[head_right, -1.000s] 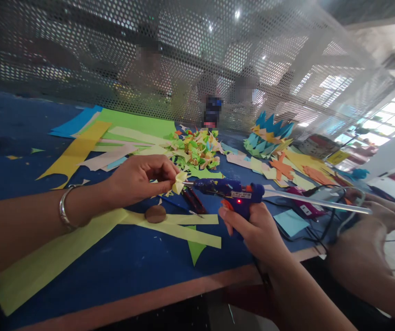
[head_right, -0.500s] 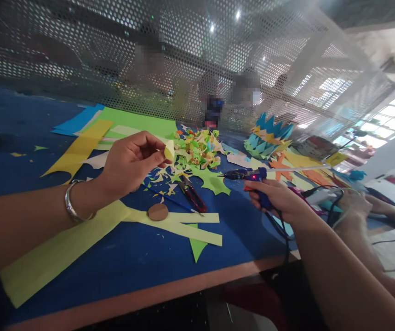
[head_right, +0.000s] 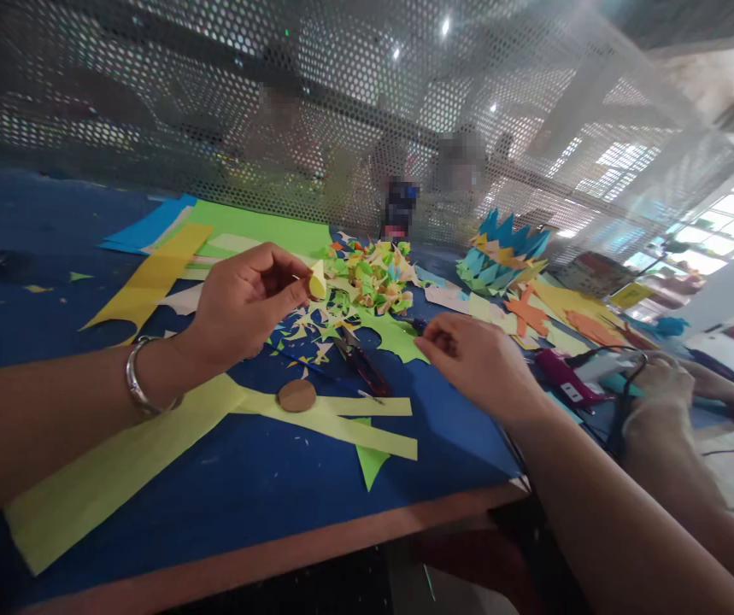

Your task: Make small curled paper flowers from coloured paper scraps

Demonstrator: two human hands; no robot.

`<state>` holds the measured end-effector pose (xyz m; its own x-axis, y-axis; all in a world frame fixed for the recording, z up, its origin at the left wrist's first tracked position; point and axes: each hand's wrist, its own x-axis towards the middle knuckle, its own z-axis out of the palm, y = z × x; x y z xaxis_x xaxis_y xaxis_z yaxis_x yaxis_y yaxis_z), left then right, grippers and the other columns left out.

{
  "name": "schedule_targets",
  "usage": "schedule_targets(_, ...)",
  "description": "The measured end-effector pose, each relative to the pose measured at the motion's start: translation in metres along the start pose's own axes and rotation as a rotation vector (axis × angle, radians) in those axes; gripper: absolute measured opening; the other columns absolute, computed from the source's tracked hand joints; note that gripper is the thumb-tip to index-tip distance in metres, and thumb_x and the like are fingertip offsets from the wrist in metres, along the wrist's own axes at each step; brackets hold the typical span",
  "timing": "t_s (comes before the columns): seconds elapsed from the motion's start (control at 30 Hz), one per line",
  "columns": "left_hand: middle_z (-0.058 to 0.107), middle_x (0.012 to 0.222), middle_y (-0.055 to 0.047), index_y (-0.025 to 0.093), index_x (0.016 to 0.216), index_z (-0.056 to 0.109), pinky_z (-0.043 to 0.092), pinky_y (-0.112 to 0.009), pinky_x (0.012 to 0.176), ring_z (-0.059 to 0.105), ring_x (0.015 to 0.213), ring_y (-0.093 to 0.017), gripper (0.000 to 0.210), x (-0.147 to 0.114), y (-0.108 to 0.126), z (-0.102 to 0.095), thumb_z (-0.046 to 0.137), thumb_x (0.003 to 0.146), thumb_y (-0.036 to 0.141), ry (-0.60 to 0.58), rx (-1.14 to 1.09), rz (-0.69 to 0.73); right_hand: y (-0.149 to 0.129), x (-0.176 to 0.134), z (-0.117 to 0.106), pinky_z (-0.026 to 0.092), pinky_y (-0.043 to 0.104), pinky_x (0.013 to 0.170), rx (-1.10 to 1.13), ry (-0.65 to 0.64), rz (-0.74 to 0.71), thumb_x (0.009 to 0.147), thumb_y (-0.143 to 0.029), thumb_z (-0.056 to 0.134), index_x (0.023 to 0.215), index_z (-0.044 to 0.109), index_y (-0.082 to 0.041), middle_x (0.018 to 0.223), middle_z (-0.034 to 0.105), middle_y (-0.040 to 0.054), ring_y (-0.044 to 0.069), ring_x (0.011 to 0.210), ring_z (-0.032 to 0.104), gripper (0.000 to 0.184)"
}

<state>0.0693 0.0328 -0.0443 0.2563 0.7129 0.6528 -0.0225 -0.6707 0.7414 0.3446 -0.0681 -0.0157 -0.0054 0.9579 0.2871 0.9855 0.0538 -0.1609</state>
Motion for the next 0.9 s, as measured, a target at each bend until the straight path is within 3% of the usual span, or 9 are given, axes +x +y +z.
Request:
schedule_targets(0.17,0.069,0.078,-0.003,0.017,0.09,0.066,0.056,-0.03,0.069,0.065,0.072,-0.015,0.01,0.001,-0.004,0.001,0.07,0.081,0.019,0.038,0.012,0.021,-0.054,0.014,0.005,0.042,0.025,0.058,0.234,-0.136,-0.254,0.089,-0.029,0.062,0.085,0.069,-0.02,0.075,0.068,0.0009,0.013,0.065,0.06,0.012)
schedule_targets(0.33,0.069,0.08,-0.002,0.018,0.089,0.066,0.055,-0.029,0.069,0.065,0.072,-0.015,0.009,0.003,-0.007,0.001,0.069,0.08,0.019,0.065,0.047,0.027,-0.078,0.03,0.017,0.044,0.025,0.064,0.251,-0.247,-0.372,0.087,-0.022,0.064,0.092,0.071,-0.019,0.084,0.069,0.0008,0.013,0.07,0.062,0.009)
schedule_targets(0.63,0.069,0.081,-0.003,0.018,0.091,0.065,0.055,-0.03,0.069,0.065,0.072,-0.016,0.009,0.002,-0.01,0.0,0.067,0.082,0.017,0.047,0.048,0.021,-0.085,0.045,0.028,0.048,0.03,0.08,0.183,-0.357,-0.508,0.09,-0.011,0.054,0.106,0.072,-0.018,0.101,0.071,0.0063,0.018,0.087,0.065,0.024)
schedule_targets(0.9,0.068,0.08,-0.003,0.018,0.09,0.066,0.054,-0.029,0.068,0.064,0.071,-0.014,0.006,0.004,-0.012,0.0,0.067,0.084,0.018,0.027,0.062,0.028,-0.076,0.047,0.032,0.048,0.031,0.08,0.174,-0.362,-0.541,0.09,-0.014,0.056,0.1,0.071,-0.017,0.097,0.07,0.0071,0.019,0.088,0.065,0.018)
